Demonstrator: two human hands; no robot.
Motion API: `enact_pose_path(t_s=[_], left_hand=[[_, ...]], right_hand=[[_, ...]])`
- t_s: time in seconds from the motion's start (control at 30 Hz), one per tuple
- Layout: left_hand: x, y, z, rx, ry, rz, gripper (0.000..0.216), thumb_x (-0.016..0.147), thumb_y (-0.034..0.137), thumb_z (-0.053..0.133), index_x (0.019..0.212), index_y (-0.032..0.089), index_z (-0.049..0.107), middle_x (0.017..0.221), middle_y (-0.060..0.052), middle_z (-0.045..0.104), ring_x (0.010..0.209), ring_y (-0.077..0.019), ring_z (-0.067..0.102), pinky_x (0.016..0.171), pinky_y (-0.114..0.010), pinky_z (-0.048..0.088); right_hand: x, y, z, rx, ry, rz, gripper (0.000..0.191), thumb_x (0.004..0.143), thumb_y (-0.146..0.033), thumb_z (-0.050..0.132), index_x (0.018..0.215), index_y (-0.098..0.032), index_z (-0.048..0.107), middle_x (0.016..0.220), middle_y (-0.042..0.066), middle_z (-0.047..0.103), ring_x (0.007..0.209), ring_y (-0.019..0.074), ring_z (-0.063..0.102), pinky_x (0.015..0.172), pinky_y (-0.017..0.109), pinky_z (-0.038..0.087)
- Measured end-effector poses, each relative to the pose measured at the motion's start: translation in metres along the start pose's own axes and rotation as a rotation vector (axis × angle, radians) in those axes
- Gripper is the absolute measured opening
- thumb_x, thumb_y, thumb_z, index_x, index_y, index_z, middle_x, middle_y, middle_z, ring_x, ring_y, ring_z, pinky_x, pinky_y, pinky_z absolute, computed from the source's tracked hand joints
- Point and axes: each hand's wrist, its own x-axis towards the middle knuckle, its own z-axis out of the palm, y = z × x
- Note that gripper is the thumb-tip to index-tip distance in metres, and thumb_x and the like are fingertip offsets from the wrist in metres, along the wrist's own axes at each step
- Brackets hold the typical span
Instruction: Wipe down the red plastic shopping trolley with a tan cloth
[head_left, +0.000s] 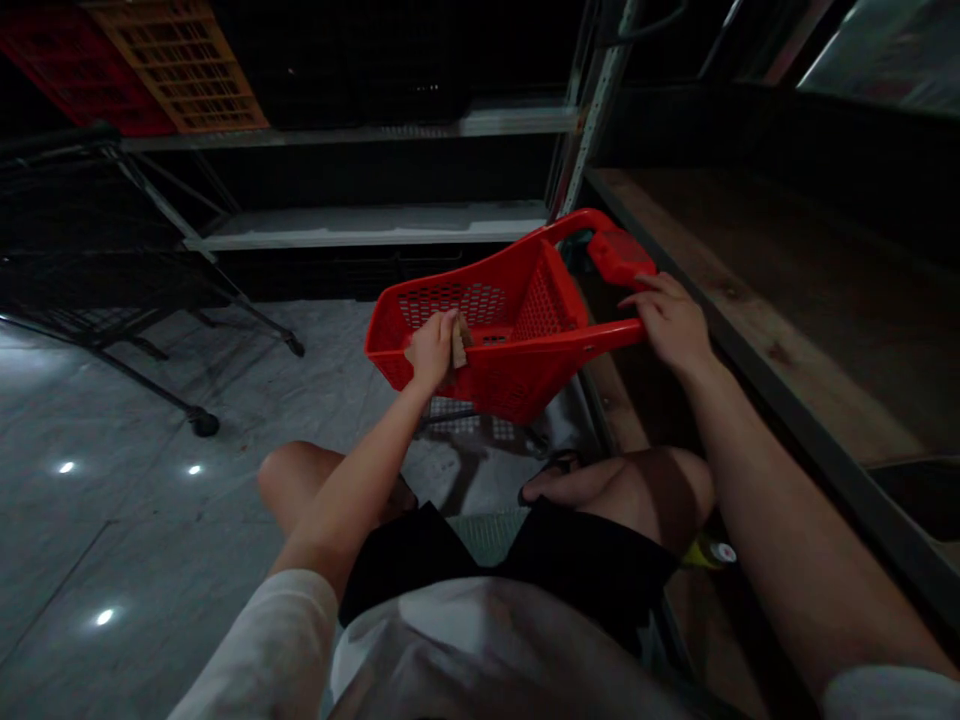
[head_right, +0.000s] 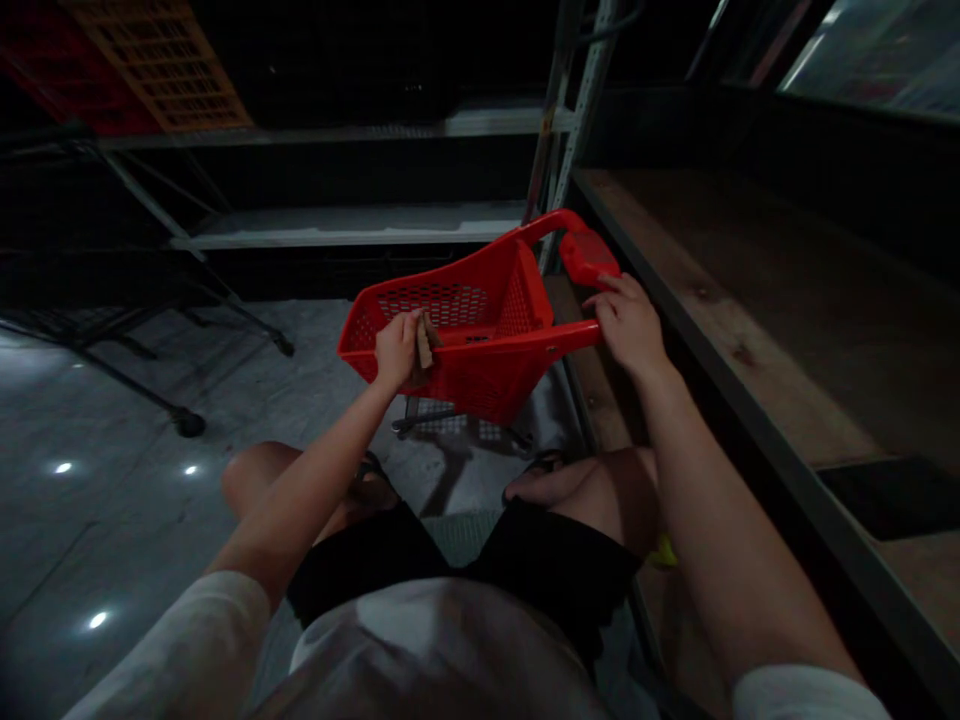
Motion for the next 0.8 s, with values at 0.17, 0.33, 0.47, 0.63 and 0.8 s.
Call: enact_pose_path(t_s=[0.17, 0.33, 0.47, 0.63, 0.8], left_hand=[[-0.013, 0.107, 0.021, -0.308, 0.0, 0.199, 0.055, 0.119, 0.046, 0.027, 0.127, 0.021, 0.076, 0.119, -0.007, 0.082, 0.106, -0.0179, 0.075, 0.09, -0.027, 0.053], [-0.058, 0.148, 0.028, -0.15, -0.096, 0.343, 0.045, 0.118, 0.039, 0.039, 0.128, 0.018, 0.078, 0.123, -0.014, 0.081, 0.114, -0.0254, 0.075, 0.101, -0.038, 0.05], [-0.064, 0.096, -0.004, -0.08, -0.17, 0.511, 0.04, 0.117, 0.037, 0.04, 0.131, 0.024, 0.076, 0.132, -0.006, 0.08, 0.124, -0.0218, 0.072, 0.106, -0.033, 0.047], [-0.033, 0.039, -0.044, -0.105, -0.291, 0.415, 0.051, 0.118, 0.043, 0.035, 0.117, 0.023, 0.081, 0.118, -0.002, 0.083, 0.112, -0.019, 0.075, 0.098, -0.027, 0.05], [-0.018, 0.043, -0.051, -0.094, -0.17, 0.141, 0.056, 0.118, 0.047, 0.034, 0.11, 0.024, 0.084, 0.104, -0.002, 0.084, 0.101, -0.0203, 0.078, 0.089, -0.027, 0.052]], right_hand=[[-0.02, -0.021, 0.04, 0.187, 0.209, 0.117, 0.049, 0.101, -0.034, 0.041, 0.142, -0.024, 0.067, 0.16, 0.013, 0.06, 0.152, 0.03, 0.054, 0.129, 0.059, 0.042], [-0.05, -0.072, 0.042, 0.255, 0.214, 0.096, 0.052, 0.108, -0.042, 0.035, 0.151, -0.026, 0.059, 0.155, 0.013, 0.064, 0.145, 0.028, 0.06, 0.124, 0.055, 0.048], [-0.027, -0.082, 0.031, 0.204, 0.096, -0.033, 0.047, 0.108, -0.041, 0.039, 0.14, -0.027, 0.069, 0.157, 0.011, 0.064, 0.148, 0.0305, 0.056, 0.126, 0.057, 0.045], [0.05, -0.089, 0.055, 0.201, -0.168, -0.259, 0.046, 0.103, -0.033, 0.047, 0.138, -0.024, 0.074, 0.156, 0.009, 0.066, 0.155, 0.0313, 0.049, 0.131, 0.061, 0.035], [0.074, -0.13, 0.089, 0.183, -0.103, -0.216, 0.049, 0.103, -0.027, 0.038, 0.131, -0.024, 0.078, 0.149, 0.007, 0.071, 0.15, 0.0302, 0.055, 0.13, 0.056, 0.037]])
